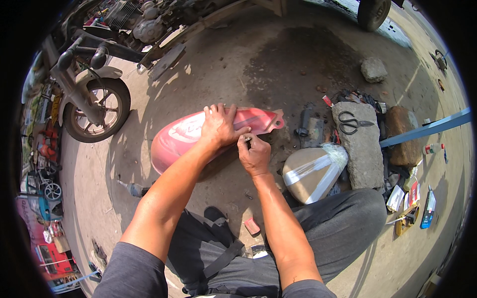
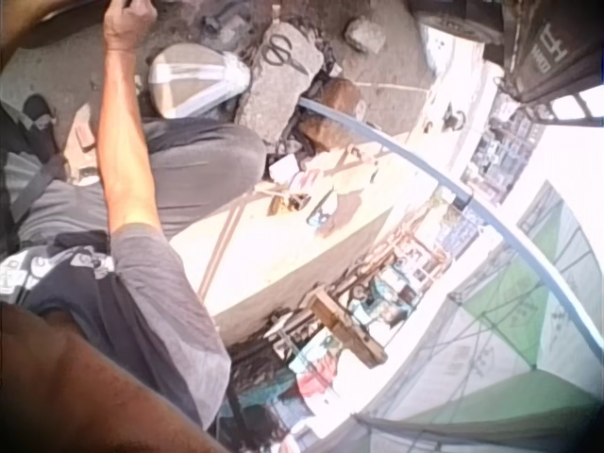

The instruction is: The person sits on the ground and uses a wrench to tighten a bolt on a red scooter fender. The person holds the fender steady with one hand while turning the wrench with the other.

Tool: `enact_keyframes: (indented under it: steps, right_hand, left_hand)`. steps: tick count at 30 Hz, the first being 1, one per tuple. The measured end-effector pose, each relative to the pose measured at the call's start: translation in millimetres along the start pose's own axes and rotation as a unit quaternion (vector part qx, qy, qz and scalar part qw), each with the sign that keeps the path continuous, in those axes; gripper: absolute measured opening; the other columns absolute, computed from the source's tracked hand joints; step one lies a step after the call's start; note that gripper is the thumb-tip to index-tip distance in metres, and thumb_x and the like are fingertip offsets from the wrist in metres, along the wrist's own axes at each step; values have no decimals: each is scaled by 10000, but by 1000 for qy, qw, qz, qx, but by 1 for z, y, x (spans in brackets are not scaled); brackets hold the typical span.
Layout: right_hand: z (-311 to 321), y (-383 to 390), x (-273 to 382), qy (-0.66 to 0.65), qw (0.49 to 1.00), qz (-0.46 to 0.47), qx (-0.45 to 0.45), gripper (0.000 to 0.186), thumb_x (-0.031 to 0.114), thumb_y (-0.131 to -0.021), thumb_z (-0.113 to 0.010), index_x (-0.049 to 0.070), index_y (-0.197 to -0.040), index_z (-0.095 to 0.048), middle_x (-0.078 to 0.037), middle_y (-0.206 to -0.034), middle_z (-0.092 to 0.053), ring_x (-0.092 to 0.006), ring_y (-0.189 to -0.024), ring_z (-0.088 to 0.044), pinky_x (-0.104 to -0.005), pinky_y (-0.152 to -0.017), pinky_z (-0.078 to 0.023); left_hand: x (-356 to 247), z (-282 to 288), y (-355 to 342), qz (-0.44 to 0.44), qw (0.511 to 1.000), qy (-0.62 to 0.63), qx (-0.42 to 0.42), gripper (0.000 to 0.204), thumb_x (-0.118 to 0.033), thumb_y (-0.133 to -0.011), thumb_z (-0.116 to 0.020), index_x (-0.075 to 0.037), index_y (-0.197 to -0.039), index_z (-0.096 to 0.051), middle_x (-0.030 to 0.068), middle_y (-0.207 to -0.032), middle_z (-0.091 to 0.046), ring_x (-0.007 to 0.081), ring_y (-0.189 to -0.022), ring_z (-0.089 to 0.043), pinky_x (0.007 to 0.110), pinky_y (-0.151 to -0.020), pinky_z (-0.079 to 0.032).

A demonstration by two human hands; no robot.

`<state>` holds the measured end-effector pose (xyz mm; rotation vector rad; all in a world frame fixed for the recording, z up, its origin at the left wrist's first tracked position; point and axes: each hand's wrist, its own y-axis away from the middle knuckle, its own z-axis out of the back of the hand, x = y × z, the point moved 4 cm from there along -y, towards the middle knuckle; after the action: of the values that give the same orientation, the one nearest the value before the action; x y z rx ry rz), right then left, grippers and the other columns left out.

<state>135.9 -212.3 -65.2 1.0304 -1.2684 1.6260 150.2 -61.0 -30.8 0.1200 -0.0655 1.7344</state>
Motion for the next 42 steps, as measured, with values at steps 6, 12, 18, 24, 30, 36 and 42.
enact_keyframes:
  steps: [6,12,18,24,30,36,42]
  right_hand:
    - [9,-1,-53,-160,948,-265,-67,312,204,-953,-639,-14,-730,-654,-51,-599,-633,-128,-501,-586,-317,-505,-461]
    - [7,3,-61,-231,913,-331,-64,250,234,-940,-659,63,-760,-636,-28,-648,-625,-111,-487,-562,-260,-447,-428]
    - [6,7,-59,-278,883,-374,-66,235,203,-956,-637,40,-788,-645,-16,-666,-627,-103,-507,-569,-255,-463,-429]
    - [-3,2,-10,13,999,32,38,169,181,-935,-677,30,-860,-687,-143,-690,-679,-311,-599,-678,-389,-582,-528]
    - [5,-2,-10,11,999,-17,-35,204,182,-948,-674,11,-838,-692,-136,-661,-664,-306,-599,-668,-400,-597,-525]
    - [12,3,-55,-197,928,-302,-91,314,207,-956,-628,-9,-729,-656,-47,-601,-627,-120,-516,-591,-296,-498,-458]
    - [7,9,-69,-269,874,-388,-113,201,213,-942,-638,33,-852,-638,-35,-668,-610,-132,-492,-555,-268,-426,-386]
  left_hand:
    - [0,2,1,1,1000,5,-22,904,-798,-817,-579,-78,-1364,-603,232,-1213,-601,383,-1163,-516,524,-1012,-321]
    - [-2,8,3,-4,1000,-1,-21,865,-751,-850,-594,-72,-1385,-587,250,-1228,-602,395,-1147,-539,524,-1023,-357]
    - [-2,8,2,-4,1000,4,-16,859,-744,-854,-595,-70,-1387,-585,249,-1228,-604,392,-1147,-540,521,-1020,-360]
    - [0,1,0,6,1000,7,4,905,-787,-826,-583,-87,-1401,-582,226,-1235,-599,378,-1171,-517,531,-1020,-324]
    - [-2,5,1,-6,1000,-2,-22,909,-783,-821,-590,-77,-1395,-587,228,-1236,-598,379,-1155,-518,519,-1011,-326]
    - [-2,10,3,1,1000,5,-5,869,-749,-853,-591,-68,-1393,-580,250,-1236,-600,393,-1147,-542,517,-1022,-356]
    - [-3,11,3,2,1000,5,-1,872,-749,-857,-589,-66,-1399,-578,247,-1245,-601,390,-1160,-539,514,-1034,-351]
